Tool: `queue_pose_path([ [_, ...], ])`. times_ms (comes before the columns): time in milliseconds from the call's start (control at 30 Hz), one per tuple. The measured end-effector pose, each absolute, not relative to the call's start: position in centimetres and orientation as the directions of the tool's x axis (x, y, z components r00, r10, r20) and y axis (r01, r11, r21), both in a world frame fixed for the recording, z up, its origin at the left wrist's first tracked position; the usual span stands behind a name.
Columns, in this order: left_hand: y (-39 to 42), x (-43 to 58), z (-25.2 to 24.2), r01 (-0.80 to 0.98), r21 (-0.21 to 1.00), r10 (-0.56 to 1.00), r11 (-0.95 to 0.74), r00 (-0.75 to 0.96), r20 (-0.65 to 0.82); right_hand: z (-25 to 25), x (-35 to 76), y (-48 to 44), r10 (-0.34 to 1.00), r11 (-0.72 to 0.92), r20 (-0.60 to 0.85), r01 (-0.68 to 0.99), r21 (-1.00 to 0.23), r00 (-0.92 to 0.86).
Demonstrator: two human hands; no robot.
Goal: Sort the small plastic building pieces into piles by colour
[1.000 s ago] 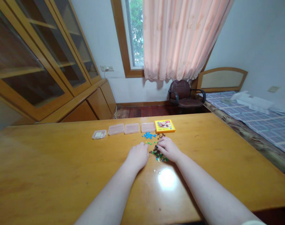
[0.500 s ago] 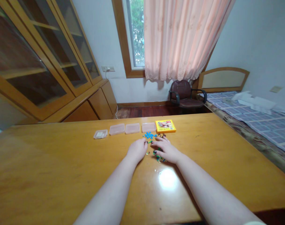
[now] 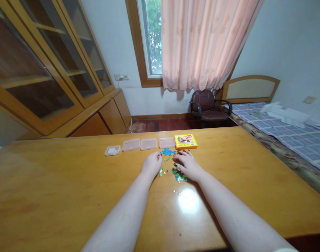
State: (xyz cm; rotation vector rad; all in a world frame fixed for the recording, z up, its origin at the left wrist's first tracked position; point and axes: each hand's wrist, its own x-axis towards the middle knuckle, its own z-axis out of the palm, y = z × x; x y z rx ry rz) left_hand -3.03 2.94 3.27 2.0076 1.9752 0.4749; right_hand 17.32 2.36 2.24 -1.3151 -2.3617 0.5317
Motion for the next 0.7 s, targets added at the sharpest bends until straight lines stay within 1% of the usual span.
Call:
queue_pose_path([
  [100, 3.02, -3.05, 3.03, 0.908, 0.419, 0.999, -0.025, 0.012, 0.035, 1.94, 17.61, 2.75, 0.885, 0.447, 0.140, 0.730, -0.517, -0.443],
  [267, 3.09, -3.09, 2.93, 0.904, 0.427, 1.000, -0.004, -0.008, 0.025, 1.66, 17.87, 2.96, 0.909, 0.414, 0.206, 0.718, -0.559, -0.363],
  [367, 2.99, -2.95, 3.12, 0.906, 0.423, 1.000, -0.002, 0.000, 0.003, 1.90, 17.80, 2.80, 0.889, 0.451, 0.223, 0.687, -0.569, -0.400],
  [467, 2.91, -2.75, 3.31, 0.911, 0.413, 1.000, 0.000, 0.010, -0.023, 2.12, 17.69, 2.72, 0.877, 0.468, 0.204, 0.679, -0.565, -0.435],
  [567, 2.87, -2.60, 3.38, 0.917, 0.398, 0.999, -0.001, 0.020, -0.044, 1.91, 17.62, 2.87, 0.900, 0.425, 0.174, 0.711, -0.560, -0.400],
  [700, 2.85, -2.52, 3.21, 0.923, 0.385, 0.998, -0.015, 0.038, -0.050, 1.28, 17.64, 3.18, 0.913, 0.403, 0.184, 0.731, -0.551, -0.365],
])
